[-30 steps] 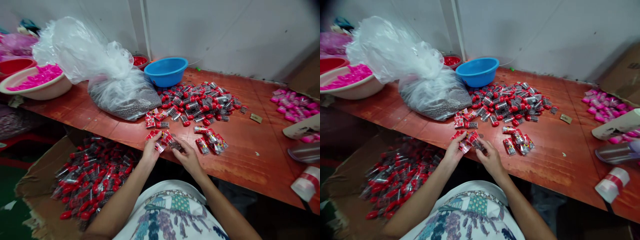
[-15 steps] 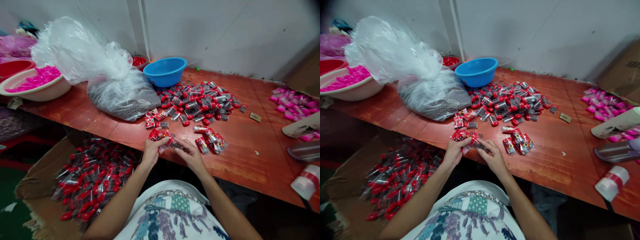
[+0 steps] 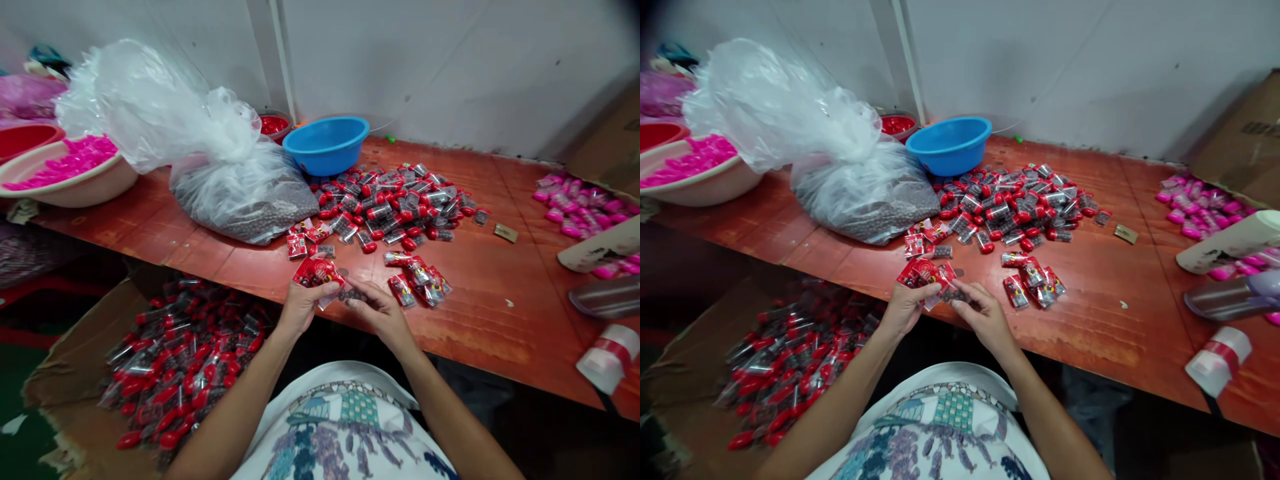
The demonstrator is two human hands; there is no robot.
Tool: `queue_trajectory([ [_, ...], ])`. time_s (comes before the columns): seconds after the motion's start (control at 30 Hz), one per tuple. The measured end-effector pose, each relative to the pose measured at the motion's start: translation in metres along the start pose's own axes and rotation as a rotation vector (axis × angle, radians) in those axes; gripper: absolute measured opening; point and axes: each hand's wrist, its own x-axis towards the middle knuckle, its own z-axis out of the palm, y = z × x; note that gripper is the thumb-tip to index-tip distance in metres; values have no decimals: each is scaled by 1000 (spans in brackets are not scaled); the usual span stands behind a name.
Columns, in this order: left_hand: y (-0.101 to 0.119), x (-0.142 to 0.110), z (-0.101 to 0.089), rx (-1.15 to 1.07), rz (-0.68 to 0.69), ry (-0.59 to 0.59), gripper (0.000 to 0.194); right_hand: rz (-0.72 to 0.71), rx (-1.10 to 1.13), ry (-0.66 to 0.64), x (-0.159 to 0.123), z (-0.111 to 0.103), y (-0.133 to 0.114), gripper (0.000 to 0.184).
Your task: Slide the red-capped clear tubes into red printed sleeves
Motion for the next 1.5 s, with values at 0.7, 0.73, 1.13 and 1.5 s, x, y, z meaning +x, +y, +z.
queue_trajectory([
  [0.7,-16,-4,13,-21,-43,56,25,11,124,337,-6,15,16,26],
  [0.73,-17,-3,14,-14,-53,61,25,40,168,328,-6,14,17,27],
  [1.13,-16,-3,15,18,-119,83,30,-78,-58,401,-10,21,20,25],
  [1.5,-14,0,10,52,-42,54,23,147,296,299,-6,13,18,30],
])
